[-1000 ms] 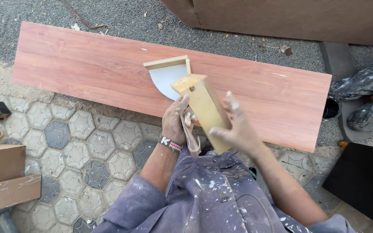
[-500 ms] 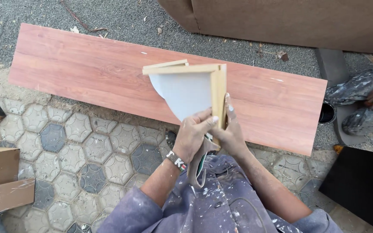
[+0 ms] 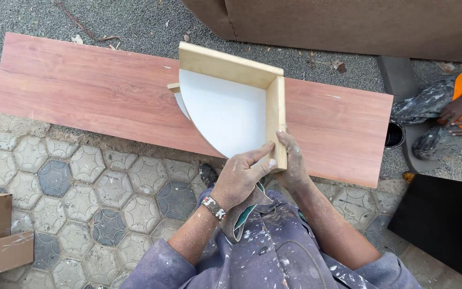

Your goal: The person holds a small, curved wooden frame and smooths its edges and surfaces using a sanding block. They rotate the frame to sand different sides and then place it on a wooden plank next to another similar frame.

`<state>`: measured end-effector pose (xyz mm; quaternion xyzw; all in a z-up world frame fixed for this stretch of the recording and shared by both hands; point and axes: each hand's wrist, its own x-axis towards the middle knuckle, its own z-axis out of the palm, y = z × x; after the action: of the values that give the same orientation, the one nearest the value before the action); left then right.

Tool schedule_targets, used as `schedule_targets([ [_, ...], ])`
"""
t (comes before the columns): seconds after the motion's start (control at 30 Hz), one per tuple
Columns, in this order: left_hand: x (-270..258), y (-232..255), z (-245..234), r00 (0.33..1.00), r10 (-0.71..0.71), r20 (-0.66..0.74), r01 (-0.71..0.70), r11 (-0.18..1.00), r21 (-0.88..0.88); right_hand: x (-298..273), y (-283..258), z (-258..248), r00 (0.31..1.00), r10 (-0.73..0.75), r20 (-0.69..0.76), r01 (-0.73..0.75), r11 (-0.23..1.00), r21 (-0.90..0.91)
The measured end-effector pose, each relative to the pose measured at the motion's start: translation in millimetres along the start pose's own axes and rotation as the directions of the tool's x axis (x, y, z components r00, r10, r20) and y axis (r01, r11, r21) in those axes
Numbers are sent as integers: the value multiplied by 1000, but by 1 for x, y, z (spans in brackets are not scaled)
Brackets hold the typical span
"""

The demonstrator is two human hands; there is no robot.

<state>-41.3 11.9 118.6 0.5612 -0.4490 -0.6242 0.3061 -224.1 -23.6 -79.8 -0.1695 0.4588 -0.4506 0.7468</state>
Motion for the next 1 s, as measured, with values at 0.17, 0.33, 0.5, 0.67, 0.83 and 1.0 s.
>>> schedule_targets([
  [0.17,-2,15,-6,997,-46,58,34,981,193,3,-15,18,997,57,-61,-46,986,159],
  [0.33,0,22,-6,995,-75,68,50,950,308,-1,-16,24,992,32,-119,-20,995,95],
  [0.5,0,32,-5,993,-94,71,66,942,330,6,-36,34,994,-95,-57,91,994,-57],
  [0.67,2,39,-4,993,-92,72,49,887,459,-29,-51,78,993,-111,-38,109,992,-61],
  [0.83,8,36,-12,996,-81,28,61,898,436,-24,-47,72,986,-153,63,159,983,-94],
  [1.0,39,-51,-56,929,37,-368,26,986,165,-30,-59,80,932,-94,350,177,960,-215],
])
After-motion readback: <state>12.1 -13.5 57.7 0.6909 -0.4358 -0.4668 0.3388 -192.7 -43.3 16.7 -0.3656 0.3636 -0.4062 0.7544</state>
